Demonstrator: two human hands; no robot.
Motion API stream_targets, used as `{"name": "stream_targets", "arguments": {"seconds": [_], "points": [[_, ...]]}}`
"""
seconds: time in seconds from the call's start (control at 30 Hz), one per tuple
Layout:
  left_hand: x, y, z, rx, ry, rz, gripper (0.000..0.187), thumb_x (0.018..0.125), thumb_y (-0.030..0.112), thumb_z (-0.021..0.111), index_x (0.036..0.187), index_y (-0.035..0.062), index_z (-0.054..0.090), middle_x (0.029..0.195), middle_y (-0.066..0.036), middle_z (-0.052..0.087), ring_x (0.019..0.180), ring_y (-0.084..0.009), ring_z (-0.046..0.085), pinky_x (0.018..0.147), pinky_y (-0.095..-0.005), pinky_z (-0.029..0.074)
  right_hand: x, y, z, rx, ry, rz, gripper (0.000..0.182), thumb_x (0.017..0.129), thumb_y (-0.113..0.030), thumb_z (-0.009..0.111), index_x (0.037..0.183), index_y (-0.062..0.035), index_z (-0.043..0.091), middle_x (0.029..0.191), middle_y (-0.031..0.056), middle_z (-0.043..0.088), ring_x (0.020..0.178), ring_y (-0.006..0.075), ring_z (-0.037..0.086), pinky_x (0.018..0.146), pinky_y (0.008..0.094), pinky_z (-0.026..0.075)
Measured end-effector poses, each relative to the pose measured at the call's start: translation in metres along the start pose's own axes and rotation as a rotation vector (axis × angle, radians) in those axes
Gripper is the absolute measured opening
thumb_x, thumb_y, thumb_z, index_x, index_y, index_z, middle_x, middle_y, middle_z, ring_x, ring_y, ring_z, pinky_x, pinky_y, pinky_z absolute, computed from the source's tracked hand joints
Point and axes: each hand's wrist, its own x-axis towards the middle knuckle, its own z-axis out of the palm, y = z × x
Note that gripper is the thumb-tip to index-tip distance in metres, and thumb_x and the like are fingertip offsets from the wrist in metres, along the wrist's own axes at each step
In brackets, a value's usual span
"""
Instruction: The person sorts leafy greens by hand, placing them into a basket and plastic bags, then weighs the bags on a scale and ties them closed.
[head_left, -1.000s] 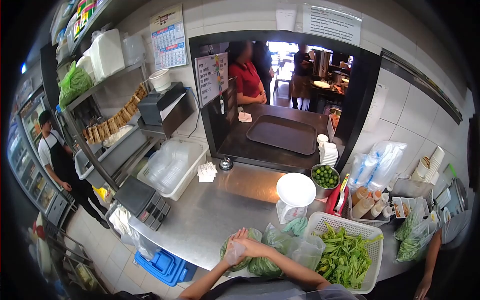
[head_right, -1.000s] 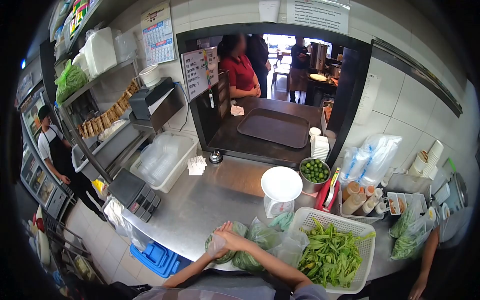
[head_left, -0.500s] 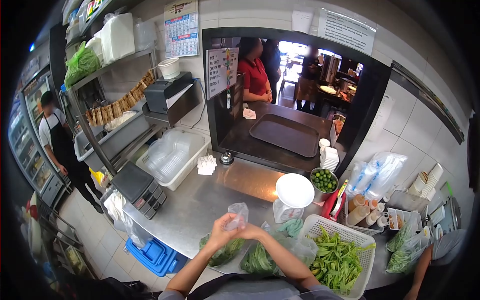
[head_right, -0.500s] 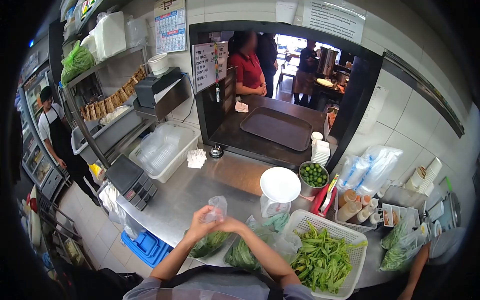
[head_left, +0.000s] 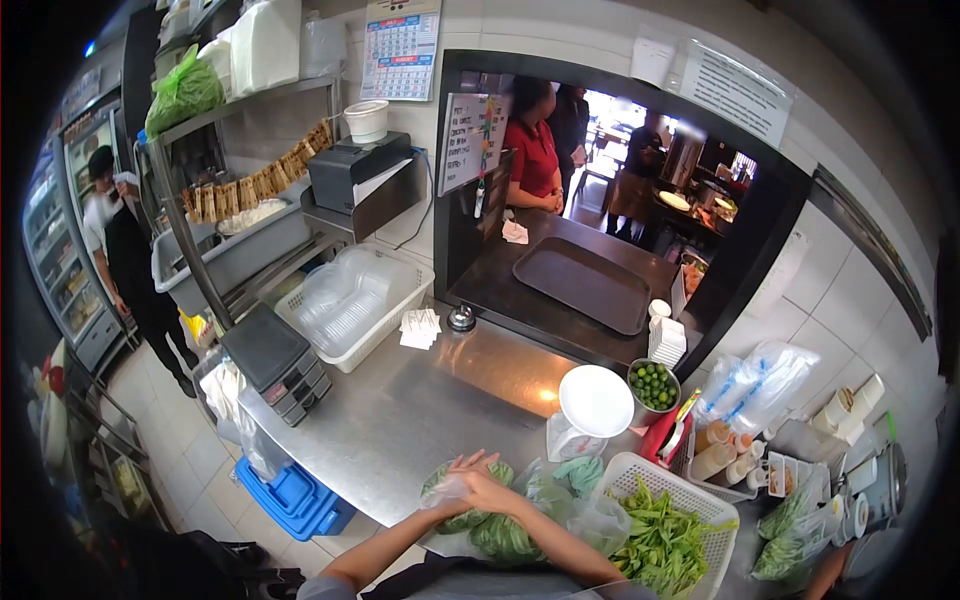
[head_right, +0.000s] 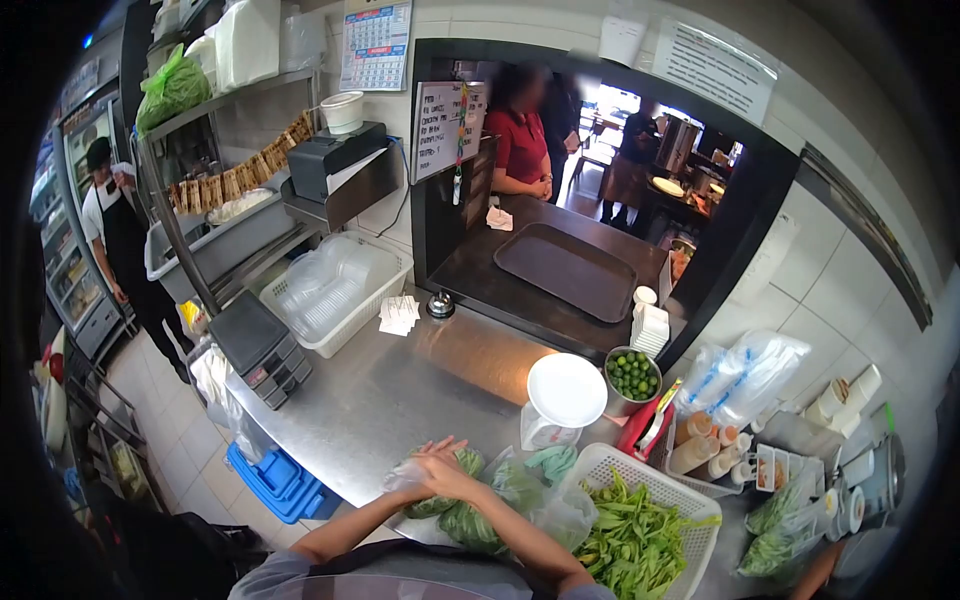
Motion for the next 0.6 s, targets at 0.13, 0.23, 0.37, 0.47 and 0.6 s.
{"name": "stream_targets", "arguments": {"seconds": [0.13,0.23,0.37,0.47,0.6], "points": [[-0.003,0.005,0.019,0.173,0.048,0.012,0.039,0.084,0.035,0.047,0.12,0.022,0.048,0.147,0.001,0.025,0.136,-0.0182,0.017,0.107,-0.0483,0.007,-0.022,-0.011,-0.022,0.146,-0.098,0.131,0.035,0.072,-0.005,0.055,0.106,0.0001,0.058,0.111,0.0184,0.054,0.112,0.0337,0.046,0.095,0.0387,0.036],[-0.001,0.004,0.032,0.165,0.082,-0.018,0.035,0.082,0.035,0.05,0.116,0.0243,0.051,0.147,0.001,0.023,0.136,-0.0194,0.018,0.106,-0.0475,0.007,-0.034,0.014,-0.013,0.167,-0.042,0.093,0.032,0.076,-0.004,0.053,0.107,-0.0003,0.057,0.115,0.0155,0.05,0.115,0.0306,0.043,0.097,0.0374,0.034],[0.0,-0.004,0.027,-0.024,-0.003,-0.1,0.036,0.077,0.036,0.056,0.111,0.0239,0.056,0.147,0.0,0.023,0.135,-0.0228,0.02,0.106,-0.0488,0.011,-0.035,0.018,0.016,0.248,0.142,0.201,0.029,0.084,-0.005,0.047,0.112,-0.0004,0.051,0.112,0.0121,0.051,0.109,0.0238,0.046,0.095,0.0354,0.035],[0.0,-0.004,-0.01,-0.169,-0.002,-0.139,0.044,0.078,0.033,0.053,0.119,0.0189,0.052,0.145,-0.003,0.027,0.133,-0.0293,0.024,0.104,-0.0538,0.019,-0.02,-0.019,0.001,0.692,0.271,0.552,0.024,0.088,-0.004,0.043,0.111,-0.0003,0.049,0.102,0.008,0.053,0.1,0.0178,0.049,0.09,0.031,0.038],[0.004,-0.007,-0.045,-0.062,0.052,-0.153,0.048,0.08,0.037,0.052,0.123,0.017,0.049,0.147,-0.003,0.022,0.134,-0.0309,0.02,0.103,-0.0561,0.018,-0.011,0.002,-0.004,1.114,0.185,0.44,0.02,0.089,-0.004,0.039,0.106,-0.0012,0.05,0.095,0.003,0.053,0.091,0.0124,0.051,0.08,0.0254,0.041]]}}
